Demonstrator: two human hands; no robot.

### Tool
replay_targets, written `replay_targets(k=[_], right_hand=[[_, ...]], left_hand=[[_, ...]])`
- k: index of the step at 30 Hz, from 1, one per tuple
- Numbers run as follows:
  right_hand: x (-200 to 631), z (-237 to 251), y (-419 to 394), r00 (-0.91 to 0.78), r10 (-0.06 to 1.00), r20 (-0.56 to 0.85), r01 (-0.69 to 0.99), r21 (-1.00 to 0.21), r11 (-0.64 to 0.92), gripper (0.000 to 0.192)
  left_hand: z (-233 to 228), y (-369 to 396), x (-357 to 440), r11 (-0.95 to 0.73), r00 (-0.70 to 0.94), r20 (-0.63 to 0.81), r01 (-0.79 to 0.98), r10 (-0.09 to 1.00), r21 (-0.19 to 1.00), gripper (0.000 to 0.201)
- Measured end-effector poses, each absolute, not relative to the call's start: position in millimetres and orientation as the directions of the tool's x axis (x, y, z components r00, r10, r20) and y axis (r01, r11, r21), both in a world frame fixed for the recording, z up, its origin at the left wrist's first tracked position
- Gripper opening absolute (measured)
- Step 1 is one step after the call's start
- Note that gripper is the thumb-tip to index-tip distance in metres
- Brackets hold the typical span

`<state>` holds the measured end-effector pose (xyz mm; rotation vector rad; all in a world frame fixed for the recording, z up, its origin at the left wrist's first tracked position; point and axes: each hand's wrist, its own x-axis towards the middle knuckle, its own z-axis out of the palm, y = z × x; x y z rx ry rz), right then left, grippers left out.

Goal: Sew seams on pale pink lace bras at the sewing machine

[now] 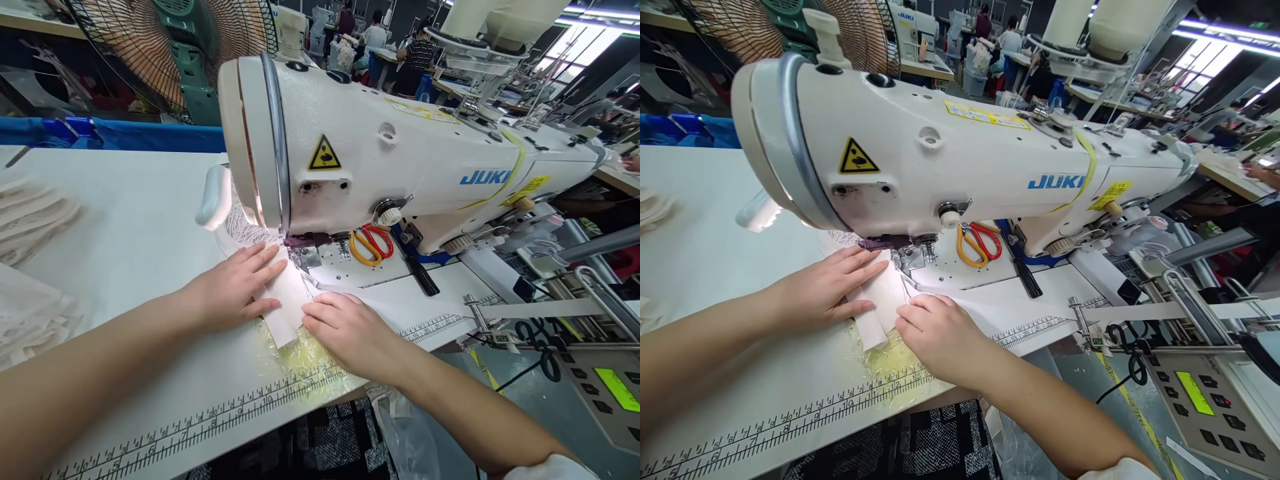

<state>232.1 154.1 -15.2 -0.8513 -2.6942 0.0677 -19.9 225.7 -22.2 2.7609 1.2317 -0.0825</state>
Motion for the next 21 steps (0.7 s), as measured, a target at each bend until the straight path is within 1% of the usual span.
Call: replay_targets(k=[3,9,14,16,18,19,21], right_hand=[[229.0,-13.0,157.4,-0.777,0.573,0.26,0.565,-0.115,0.817,0.024],[221.6,-8.4,164.4,-0.778,0.61,0.153,0.611,-0.042,0.79,0.022],[216.0,-5.7,171.0,-0.772,0.631,0.072,0.634,0.023,0.773,0.023],[213.1,-2.4,173.4,-0.764,0.645,0.013,0.645,0.031,0.763,0.026],[209.6,1.7,175.7,-0.744,0.666,-0.048,0.665,0.03,0.746,0.028],[207.7,3.7,176.8,-0.733,0.676,-0.072,0.676,0.03,0.737,0.028],[204.0,7.0,178.7,-0.716,0.691,-0.097,0.692,0.036,0.721,0.029]], left_hand=[[-12.7,233.4,-17.0,-0.647,0.651,-0.171,0.758,0.74,0.082,0.075],[-1.9,249.8,-15.0,-0.62,0.621,-0.236,0.779,0.747,0.089,0.075],[4.2,264.1,-15.2,-0.617,0.617,-0.283,0.781,0.734,0.101,0.068],[3.3,271.3,-18.4,-0.632,0.634,-0.266,0.768,0.726,0.106,0.063],[1.5,277.0,-21.9,-0.654,0.659,-0.209,0.75,0.723,0.101,0.055],[0.7,278.3,-23.0,-0.671,0.676,-0.166,0.735,0.718,0.097,0.05],[-0.1,275.5,-22.4,-0.706,0.713,-0.032,0.699,0.7,0.113,0.041]])
